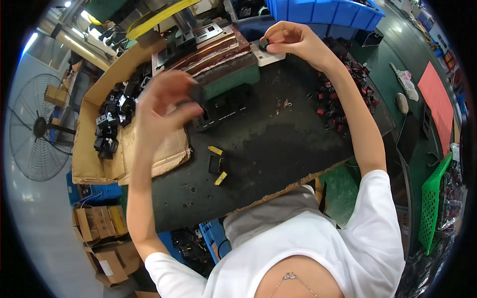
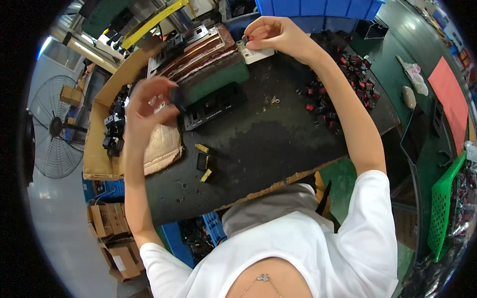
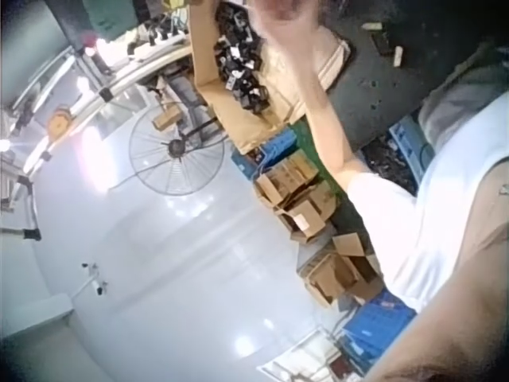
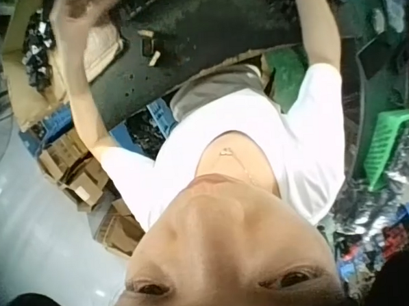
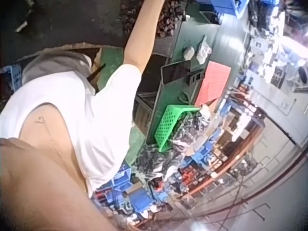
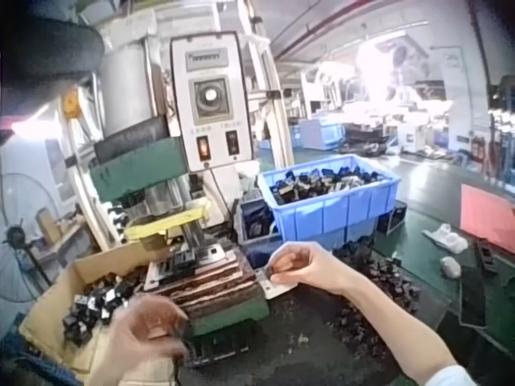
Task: Assembling electronic components by hand and using a press machine at a factory workbench.
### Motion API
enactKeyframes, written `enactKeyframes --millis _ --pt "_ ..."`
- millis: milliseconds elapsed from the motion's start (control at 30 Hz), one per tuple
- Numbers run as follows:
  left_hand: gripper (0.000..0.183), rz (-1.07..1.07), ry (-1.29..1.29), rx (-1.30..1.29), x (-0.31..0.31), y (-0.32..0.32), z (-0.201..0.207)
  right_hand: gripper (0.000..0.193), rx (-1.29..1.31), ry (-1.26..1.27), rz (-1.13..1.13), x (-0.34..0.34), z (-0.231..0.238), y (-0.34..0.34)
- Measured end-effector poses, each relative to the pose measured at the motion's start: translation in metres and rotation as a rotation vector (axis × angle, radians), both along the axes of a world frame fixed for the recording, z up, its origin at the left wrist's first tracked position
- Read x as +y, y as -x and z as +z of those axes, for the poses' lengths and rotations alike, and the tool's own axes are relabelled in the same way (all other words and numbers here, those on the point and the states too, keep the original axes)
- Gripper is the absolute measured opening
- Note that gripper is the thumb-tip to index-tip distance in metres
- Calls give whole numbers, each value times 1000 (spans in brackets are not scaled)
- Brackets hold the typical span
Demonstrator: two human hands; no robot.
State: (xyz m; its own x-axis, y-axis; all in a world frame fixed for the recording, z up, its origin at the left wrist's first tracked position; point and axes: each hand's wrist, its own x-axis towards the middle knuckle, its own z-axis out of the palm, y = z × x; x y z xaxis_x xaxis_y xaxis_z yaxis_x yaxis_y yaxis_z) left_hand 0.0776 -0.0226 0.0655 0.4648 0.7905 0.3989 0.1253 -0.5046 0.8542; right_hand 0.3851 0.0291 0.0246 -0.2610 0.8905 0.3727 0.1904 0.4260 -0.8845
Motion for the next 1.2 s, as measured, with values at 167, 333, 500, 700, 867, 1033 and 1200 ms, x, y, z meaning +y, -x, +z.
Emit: enactKeyframes --millis 167,333,500,700,867,1033,1200 --pt "28 299 -87 -1 77 25 0 27 44 -33 -53 -3 1 4" --pt "21 282 -163 33 120 31 -14 19 -37 25 -36 -5 3 9" --pt "18 257 -246 121 139 42 -12 16 -64 18 -64 -5 -1 16" --pt "17 224 -246 282 142 38 -6 20 38 11 -47 0 -7 26" --pt "15 229 -229 218 141 35 -8 16 -54 -117 -59 13 1 38" --pt "20 303 -432 273 140 39 -10 13 -239 -401 -93 39 34 48" --pt "21 242 -466 374 141 40 1 14 -340 -487 -96 74 39 54"
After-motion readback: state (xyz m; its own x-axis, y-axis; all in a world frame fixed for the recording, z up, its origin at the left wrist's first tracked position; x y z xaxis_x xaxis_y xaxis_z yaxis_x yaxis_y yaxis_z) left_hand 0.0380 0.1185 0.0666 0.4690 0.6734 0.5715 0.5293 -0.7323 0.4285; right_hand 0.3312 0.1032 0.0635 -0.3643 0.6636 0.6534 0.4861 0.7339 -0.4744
